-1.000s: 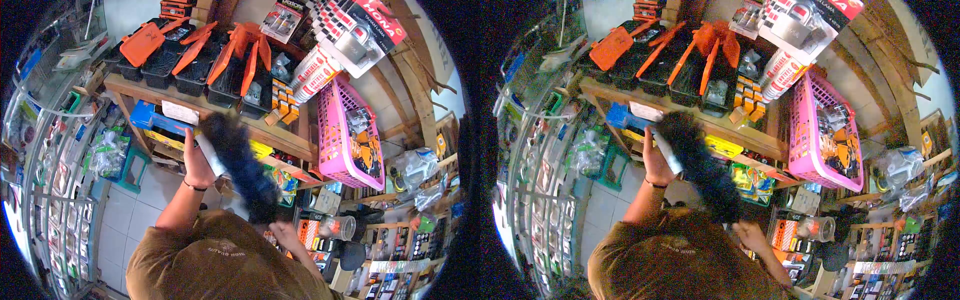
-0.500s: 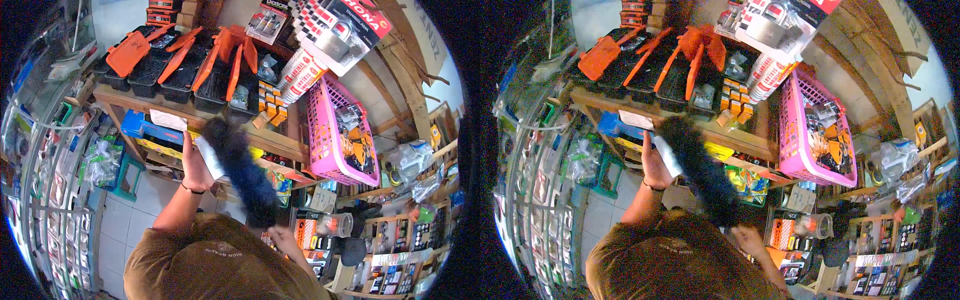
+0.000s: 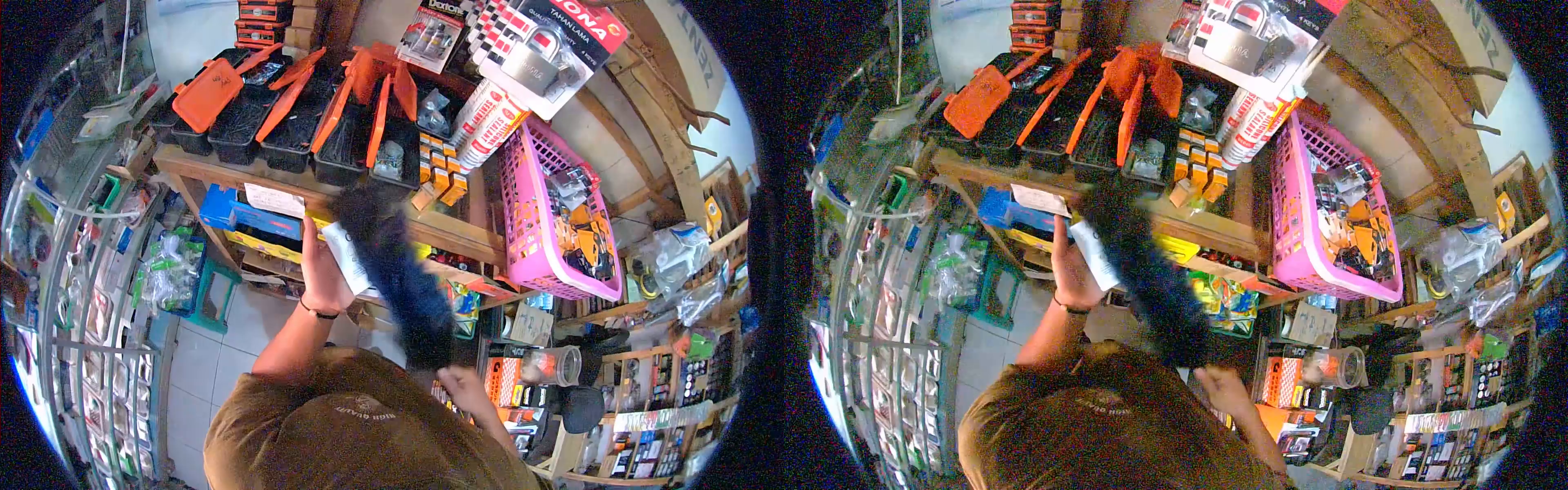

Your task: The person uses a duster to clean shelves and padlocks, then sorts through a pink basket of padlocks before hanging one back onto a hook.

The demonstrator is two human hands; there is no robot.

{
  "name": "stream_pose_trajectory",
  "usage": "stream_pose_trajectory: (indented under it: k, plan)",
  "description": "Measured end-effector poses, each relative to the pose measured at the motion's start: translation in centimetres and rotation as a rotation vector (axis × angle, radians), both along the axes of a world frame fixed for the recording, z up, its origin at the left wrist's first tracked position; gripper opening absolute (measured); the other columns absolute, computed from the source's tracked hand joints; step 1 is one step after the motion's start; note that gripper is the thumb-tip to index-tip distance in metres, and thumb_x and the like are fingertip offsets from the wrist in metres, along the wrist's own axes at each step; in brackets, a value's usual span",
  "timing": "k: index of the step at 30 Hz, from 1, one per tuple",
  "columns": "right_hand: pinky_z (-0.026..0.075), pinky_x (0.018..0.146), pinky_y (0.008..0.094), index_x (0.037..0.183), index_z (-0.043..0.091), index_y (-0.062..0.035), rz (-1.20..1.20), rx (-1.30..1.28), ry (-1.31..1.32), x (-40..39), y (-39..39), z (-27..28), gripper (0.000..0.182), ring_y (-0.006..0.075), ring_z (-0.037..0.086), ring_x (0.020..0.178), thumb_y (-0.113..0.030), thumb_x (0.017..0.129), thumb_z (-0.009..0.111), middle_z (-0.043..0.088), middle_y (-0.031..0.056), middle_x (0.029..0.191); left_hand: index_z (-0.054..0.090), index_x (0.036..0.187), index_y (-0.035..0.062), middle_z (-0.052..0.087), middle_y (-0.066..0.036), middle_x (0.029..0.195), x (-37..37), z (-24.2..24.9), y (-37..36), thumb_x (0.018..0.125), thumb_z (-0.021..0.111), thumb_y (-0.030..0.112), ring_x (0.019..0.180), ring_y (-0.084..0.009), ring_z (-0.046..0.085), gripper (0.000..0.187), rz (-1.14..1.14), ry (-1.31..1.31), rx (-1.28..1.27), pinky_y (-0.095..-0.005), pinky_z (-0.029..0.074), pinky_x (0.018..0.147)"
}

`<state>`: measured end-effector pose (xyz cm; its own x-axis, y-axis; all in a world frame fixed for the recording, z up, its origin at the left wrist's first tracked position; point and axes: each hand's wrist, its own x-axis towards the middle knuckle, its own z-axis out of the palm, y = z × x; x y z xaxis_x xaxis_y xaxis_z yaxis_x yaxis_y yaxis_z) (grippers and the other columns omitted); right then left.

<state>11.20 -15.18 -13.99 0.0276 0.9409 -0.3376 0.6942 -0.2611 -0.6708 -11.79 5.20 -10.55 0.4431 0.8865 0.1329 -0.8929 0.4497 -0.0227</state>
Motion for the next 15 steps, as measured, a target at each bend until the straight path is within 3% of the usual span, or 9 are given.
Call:
stream_pose_trajectory:
  k: [1, 3, 5, 7, 8, 10, 12, 13, 15]
  plan:
    - [0.038, 0.050, 0.0340, 0.072, 0.053, 0.0002, -0.004, 0.002, 0.004, -0.2, -0.1, 0.1, 0.033, 0.0167, 0.044, 0.050, -0.030, 0.086, 0.051, 0.049, 0.0129, 0.057, 0.029, 0.130, 0.0059, 0.041, -0.018, 0.126, -0.1, -2.5, 0.7, 0.078, 0.029, 0.067, 0.113, -0.0355, 0.042, 0.080, -0.061, 0.054, 0.279, -0.0582, 0.030, 0.093]
    - [0.039, 0.050, 0.0339, 0.074, 0.055, -0.0001, 0.137, 0.014, 0.023, -0.3, 0.1, 0.8, 0.034, 0.0185, 0.045, 0.050, -0.031, 0.087, 0.048, 0.050, 0.0126, 0.058, 0.029, 0.130, 0.0062, 0.041, -0.018, 0.125, 0.9, -5.1, 2.0, 0.078, 0.030, 0.066, 0.113, -0.0352, 0.042, 0.080, -0.146, -0.180, 0.350, -0.0580, 0.031, 0.092]
    - [0.039, 0.051, 0.0335, 0.078, 0.057, -0.0006, 0.012, 0.030, 0.005, 0.3, 0.0, 0.2, 0.035, 0.0201, 0.046, 0.051, -0.033, 0.087, 0.048, 0.051, 0.0125, 0.060, 0.029, 0.131, 0.0060, 0.039, -0.017, 0.127, -0.1, -1.3, -0.2, 0.079, 0.027, 0.066, 0.115, -0.0343, 0.040, 0.079, 0.029, 0.112, 0.119, -0.0539, 0.031, 0.095]
    - [0.040, 0.053, 0.0328, 0.078, 0.057, -0.0011, -0.054, 0.054, 0.018, -0.1, -0.2, 0.2, 0.034, 0.0211, 0.046, 0.052, -0.033, 0.087, 0.048, 0.052, 0.0125, 0.061, 0.029, 0.131, 0.0074, 0.038, -0.016, 0.129, -0.1, -0.5, -0.2, 0.080, 0.024, 0.066, 0.117, -0.0337, 0.039, 0.078, -0.032, 0.025, 0.030, -0.0516, 0.031, 0.096]
    - [0.040, 0.054, 0.0318, 0.077, 0.057, -0.0012, 0.054, -0.105, -0.005, 0.1, -0.6, 0.1, 0.034, 0.0195, 0.047, 0.053, -0.033, 0.087, 0.048, 0.051, 0.0118, 0.061, 0.029, 0.131, 0.0092, 0.037, -0.018, 0.129, 0.3, -1.2, 0.0, 0.080, 0.025, 0.065, 0.115, -0.0349, 0.039, 0.076, -0.002, 0.040, 0.170, -0.0546, 0.031, 0.094]
    - [0.040, 0.053, 0.0317, 0.076, 0.057, -0.0013, 0.001, -0.059, 0.023, 0.5, -0.7, 0.2, 0.034, 0.0184, 0.046, 0.053, -0.033, 0.087, 0.049, 0.051, 0.0115, 0.060, 0.028, 0.131, 0.0097, 0.037, -0.021, 0.127, 0.6, -2.0, 0.8, 0.080, 0.027, 0.064, 0.113, -0.0371, 0.040, 0.075, -0.100, -0.069, 0.275, -0.0591, 0.030, 0.091]
    - [0.039, 0.052, 0.0316, 0.073, 0.055, -0.0015, -0.096, 0.025, 0.074, 0.8, -0.6, 0.3, 0.035, 0.0163, 0.045, 0.054, -0.033, 0.086, 0.049, 0.049, 0.0110, 0.058, 0.028, 0.130, 0.0070, 0.037, -0.022, 0.127, -0.1, -1.1, 0.1, 0.080, 0.029, 0.064, 0.113, -0.0376, 0.040, 0.076, -0.059, 0.002, 0.291, -0.0601, 0.030, 0.091]
    - [0.039, 0.052, 0.0316, 0.073, 0.055, -0.0015, -0.095, 0.021, 0.076, 0.7, -0.6, 0.3, 0.035, 0.0163, 0.045, 0.054, -0.033, 0.086, 0.049, 0.049, 0.0110, 0.058, 0.029, 0.130, 0.0058, 0.037, -0.021, 0.127, -0.2, -0.5, -0.1, 0.080, 0.029, 0.064, 0.113, -0.0377, 0.040, 0.077, -0.027, -0.097, 0.029, -0.0605, 0.030, 0.091]
    - [0.038, 0.050, 0.0325, 0.071, 0.054, -0.0011, -0.002, -0.073, -0.041, 0.3, -0.6, 0.2, 0.034, 0.0159, 0.043, 0.052, -0.032, 0.086, 0.050, 0.048, 0.0113, 0.056, 0.029, 0.130, 0.0057, 0.038, -0.020, 0.128, 0.3, -0.1, -0.1, 0.079, 0.029, 0.065, 0.113, -0.0375, 0.041, 0.078, -0.043, -0.081, -0.062, -0.0612, 0.030, 0.090]
